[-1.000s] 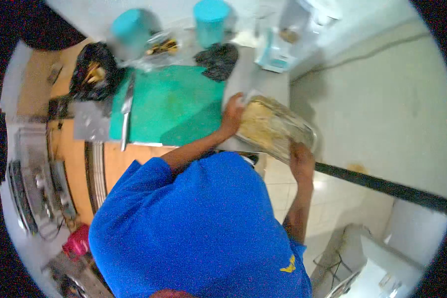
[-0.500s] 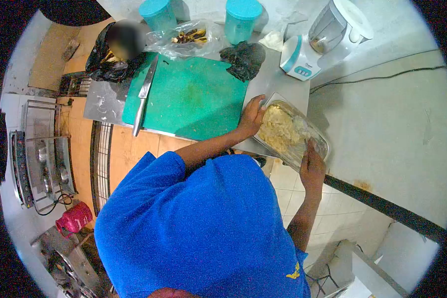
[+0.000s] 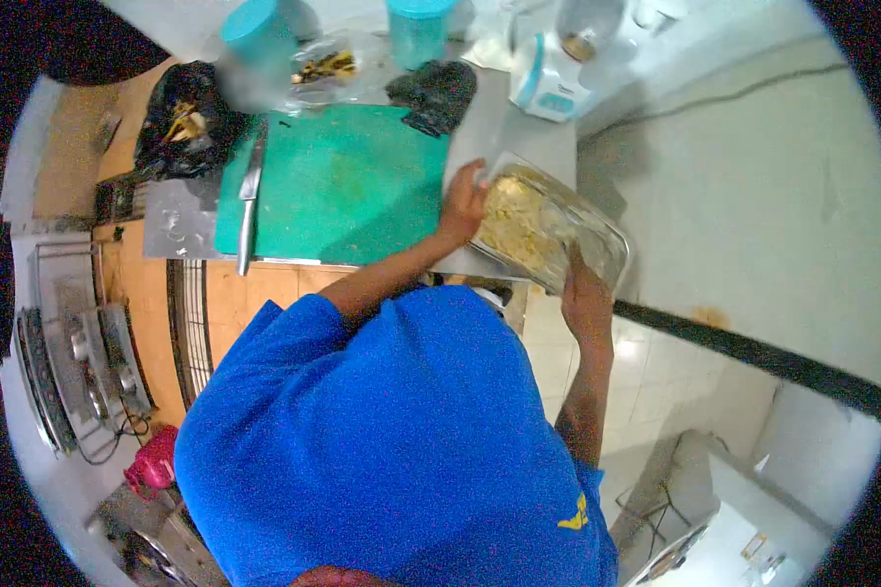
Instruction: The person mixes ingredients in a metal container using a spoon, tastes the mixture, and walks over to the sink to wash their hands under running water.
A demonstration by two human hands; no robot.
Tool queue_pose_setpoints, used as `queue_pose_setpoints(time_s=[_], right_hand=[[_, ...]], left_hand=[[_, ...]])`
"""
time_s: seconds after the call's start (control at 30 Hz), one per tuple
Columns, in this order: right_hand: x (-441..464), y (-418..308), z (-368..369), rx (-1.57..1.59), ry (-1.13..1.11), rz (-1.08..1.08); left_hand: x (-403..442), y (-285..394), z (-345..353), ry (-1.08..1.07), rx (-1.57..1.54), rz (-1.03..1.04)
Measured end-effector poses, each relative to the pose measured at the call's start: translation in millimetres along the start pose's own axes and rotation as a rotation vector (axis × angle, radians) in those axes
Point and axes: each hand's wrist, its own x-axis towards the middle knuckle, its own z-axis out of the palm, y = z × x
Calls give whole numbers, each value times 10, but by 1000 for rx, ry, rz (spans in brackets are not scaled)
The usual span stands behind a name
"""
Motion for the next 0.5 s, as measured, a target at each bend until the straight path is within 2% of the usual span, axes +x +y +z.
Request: queue_pose_setpoints(time_s=[0.07,0.23,0.33,0.43,0.5], right_hand=[[-2,64,43,-27,43,-4],[25,47,34,27,-21,-66],[2,70,18,53,-143,-16],[-11,107,15,119,-4,-141],[-2,70,-63,112,114,-139]], left_hand=[[-9,-81,50,-13,3,-2],[38,64,-36,-78,5,-10],[40,78,-52,-95,-4,-21],[38,81,-56,-106,-7,-3],[48,82,-47,-108,-10,1]])
